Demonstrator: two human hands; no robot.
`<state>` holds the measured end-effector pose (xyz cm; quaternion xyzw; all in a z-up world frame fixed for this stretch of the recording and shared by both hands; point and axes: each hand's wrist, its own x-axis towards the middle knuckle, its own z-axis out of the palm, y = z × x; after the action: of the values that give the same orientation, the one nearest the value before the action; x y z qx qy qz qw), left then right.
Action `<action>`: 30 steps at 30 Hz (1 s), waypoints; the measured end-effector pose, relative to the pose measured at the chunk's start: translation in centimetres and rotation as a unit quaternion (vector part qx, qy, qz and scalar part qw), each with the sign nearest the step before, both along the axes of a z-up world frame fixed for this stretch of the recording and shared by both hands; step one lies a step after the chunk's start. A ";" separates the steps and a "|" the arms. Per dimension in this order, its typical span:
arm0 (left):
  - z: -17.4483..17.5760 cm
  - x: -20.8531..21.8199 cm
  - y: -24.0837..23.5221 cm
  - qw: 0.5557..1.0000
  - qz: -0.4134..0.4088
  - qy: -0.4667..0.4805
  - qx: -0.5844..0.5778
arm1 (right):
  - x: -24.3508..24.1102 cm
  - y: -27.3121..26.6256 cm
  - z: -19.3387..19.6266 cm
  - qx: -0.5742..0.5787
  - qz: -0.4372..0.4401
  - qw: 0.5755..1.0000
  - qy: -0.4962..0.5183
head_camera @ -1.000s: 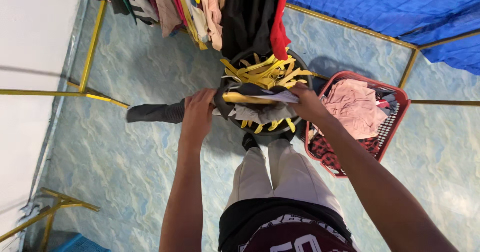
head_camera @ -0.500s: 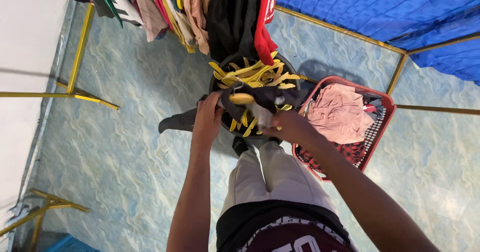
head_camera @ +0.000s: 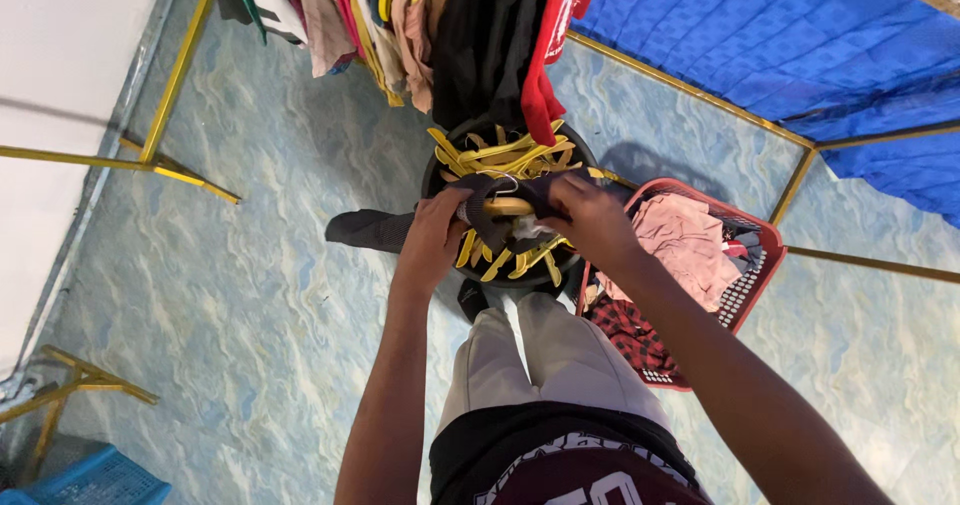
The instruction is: The person takes clothes from a red laundry basket, places them on yellow hangers, and hangs them on a metal clothing rack. They handle a black shirt, a red shirt, and a grey polo shirt, buttoning the polo before hanging it.
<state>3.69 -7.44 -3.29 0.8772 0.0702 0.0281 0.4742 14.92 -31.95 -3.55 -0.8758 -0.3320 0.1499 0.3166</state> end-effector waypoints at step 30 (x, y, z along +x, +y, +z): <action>2.7 -7.4 12.3 0.994 -0.088 0.068 0.024 | -6.2 3.6 6.0 0.024 0.011 0.992 0.123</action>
<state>-3.72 4.85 -0.56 0.8908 0.0244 -0.0720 0.4480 8.73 -28.30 2.42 -0.8391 -0.3038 0.2519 0.3743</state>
